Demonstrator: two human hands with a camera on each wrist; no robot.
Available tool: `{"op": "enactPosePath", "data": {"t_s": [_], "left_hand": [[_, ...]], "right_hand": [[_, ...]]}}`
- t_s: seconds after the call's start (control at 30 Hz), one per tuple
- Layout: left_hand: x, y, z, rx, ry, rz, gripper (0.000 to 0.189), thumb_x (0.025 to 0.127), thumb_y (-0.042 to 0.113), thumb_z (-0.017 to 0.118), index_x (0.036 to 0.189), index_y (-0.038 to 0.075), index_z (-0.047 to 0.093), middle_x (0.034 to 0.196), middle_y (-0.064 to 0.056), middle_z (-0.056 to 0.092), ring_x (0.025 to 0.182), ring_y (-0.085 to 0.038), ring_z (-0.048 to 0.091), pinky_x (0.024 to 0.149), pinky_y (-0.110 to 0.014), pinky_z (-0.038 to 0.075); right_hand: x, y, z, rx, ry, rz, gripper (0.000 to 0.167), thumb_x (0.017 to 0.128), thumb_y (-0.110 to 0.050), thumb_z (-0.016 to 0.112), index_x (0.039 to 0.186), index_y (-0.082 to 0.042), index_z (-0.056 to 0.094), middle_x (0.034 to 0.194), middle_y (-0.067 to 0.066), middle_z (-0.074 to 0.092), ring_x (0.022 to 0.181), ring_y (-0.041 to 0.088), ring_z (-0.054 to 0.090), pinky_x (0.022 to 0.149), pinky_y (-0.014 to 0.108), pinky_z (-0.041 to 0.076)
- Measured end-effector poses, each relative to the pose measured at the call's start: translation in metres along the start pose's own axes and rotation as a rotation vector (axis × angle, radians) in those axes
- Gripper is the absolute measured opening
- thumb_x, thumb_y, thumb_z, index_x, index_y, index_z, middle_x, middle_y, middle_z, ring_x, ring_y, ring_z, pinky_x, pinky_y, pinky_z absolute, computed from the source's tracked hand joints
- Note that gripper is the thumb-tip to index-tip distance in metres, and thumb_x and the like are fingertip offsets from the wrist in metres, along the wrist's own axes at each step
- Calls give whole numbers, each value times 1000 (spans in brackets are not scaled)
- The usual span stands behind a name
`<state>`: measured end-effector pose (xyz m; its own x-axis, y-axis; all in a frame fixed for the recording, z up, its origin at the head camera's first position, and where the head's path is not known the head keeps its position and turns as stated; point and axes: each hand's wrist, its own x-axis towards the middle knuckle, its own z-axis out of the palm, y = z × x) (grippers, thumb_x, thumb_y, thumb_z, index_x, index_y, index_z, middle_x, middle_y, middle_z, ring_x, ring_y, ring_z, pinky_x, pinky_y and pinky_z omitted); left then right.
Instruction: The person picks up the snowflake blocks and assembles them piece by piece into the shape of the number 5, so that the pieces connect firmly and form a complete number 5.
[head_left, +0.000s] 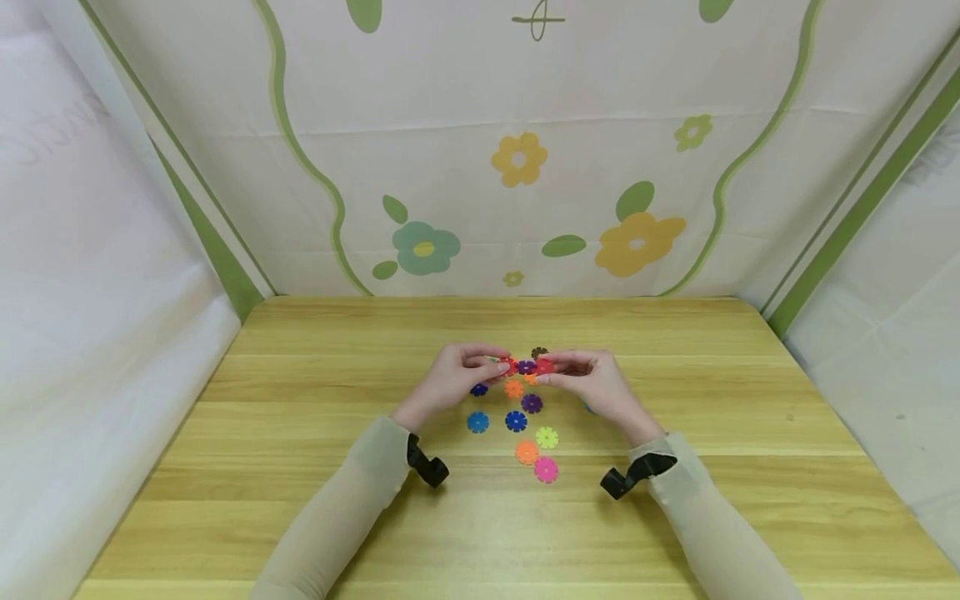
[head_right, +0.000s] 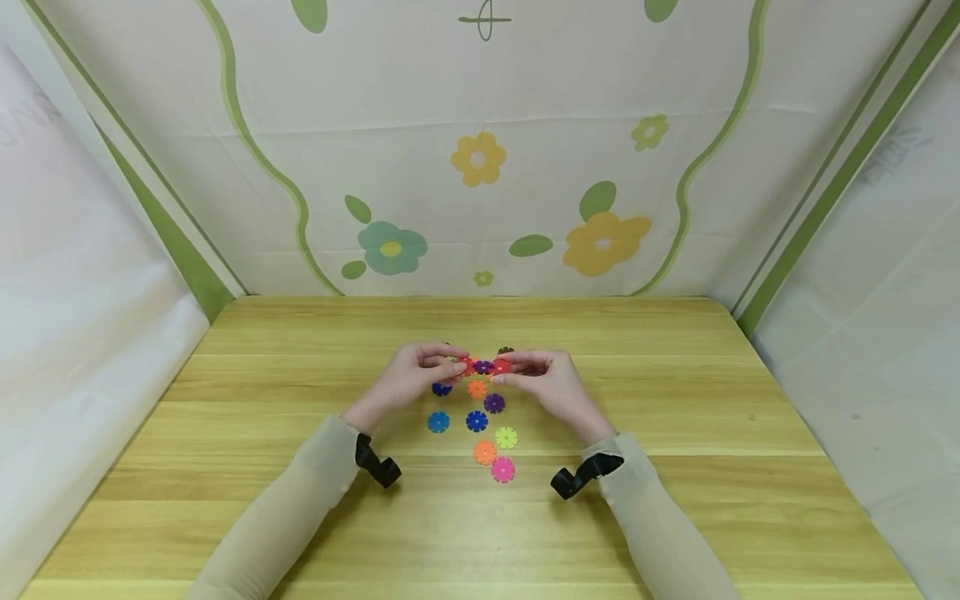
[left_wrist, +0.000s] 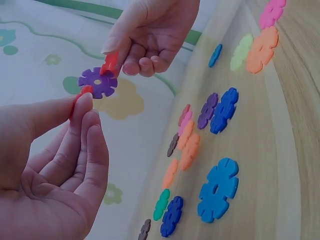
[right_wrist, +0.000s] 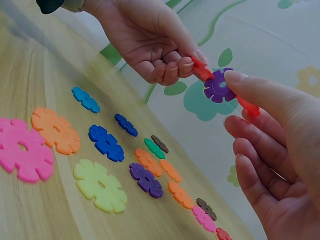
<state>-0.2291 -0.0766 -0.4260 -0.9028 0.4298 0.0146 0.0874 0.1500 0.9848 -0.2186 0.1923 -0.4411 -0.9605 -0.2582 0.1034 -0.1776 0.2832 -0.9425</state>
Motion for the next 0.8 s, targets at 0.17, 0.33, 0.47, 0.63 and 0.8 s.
{"op": "enactPosePath", "data": {"t_s": [0.17, 0.33, 0.47, 0.63, 0.8], "left_hand": [[-1, 2, 2, -13, -1, -5, 27, 100, 14, 69, 124, 3, 70, 97, -10, 76, 102, -46, 67, 92, -54, 54], [0, 1, 4, -15, 9, -6, 28, 100, 16, 69, 124, 3, 71, 96, -8, 76, 102, -44, 68, 92, -55, 53], [0, 1, 5, -14, 10, -4, 28, 99, 17, 70, 124, 4, 71, 95, -8, 76, 101, -43, 68, 92, -55, 53], [0, 1, 6, 6, -6, 11, 27, 100, 14, 69, 124, 3, 70, 97, -17, 75, 100, -43, 69, 91, -55, 54], [0, -2, 7, 16, -20, 22, 27, 100, 16, 70, 124, 4, 70, 100, -26, 72, 98, -44, 68, 92, -55, 53]], "right_hand": [[0, -1, 2, 1, -10, -5, 39, 85, -31, 86, 118, -14, 77, 108, 3, 75, 95, 26, 69, 77, 30, 56], [0, -4, 3, 36, -38, -11, 41, 88, -25, 83, 126, -12, 72, 103, 9, 74, 96, 30, 69, 77, 28, 55], [2, -6, 5, 44, -48, -25, 37, 92, -22, 80, 125, -8, 72, 106, 8, 74, 96, 28, 69, 78, 29, 54], [3, -5, 9, 39, -10, -43, 26, 93, -20, 78, 115, -6, 77, 108, 7, 75, 95, 24, 69, 82, 40, 56], [3, -3, 11, 36, 14, -83, 17, 92, -17, 79, 106, -7, 80, 114, 8, 73, 104, 21, 68, 85, 34, 56]]}}
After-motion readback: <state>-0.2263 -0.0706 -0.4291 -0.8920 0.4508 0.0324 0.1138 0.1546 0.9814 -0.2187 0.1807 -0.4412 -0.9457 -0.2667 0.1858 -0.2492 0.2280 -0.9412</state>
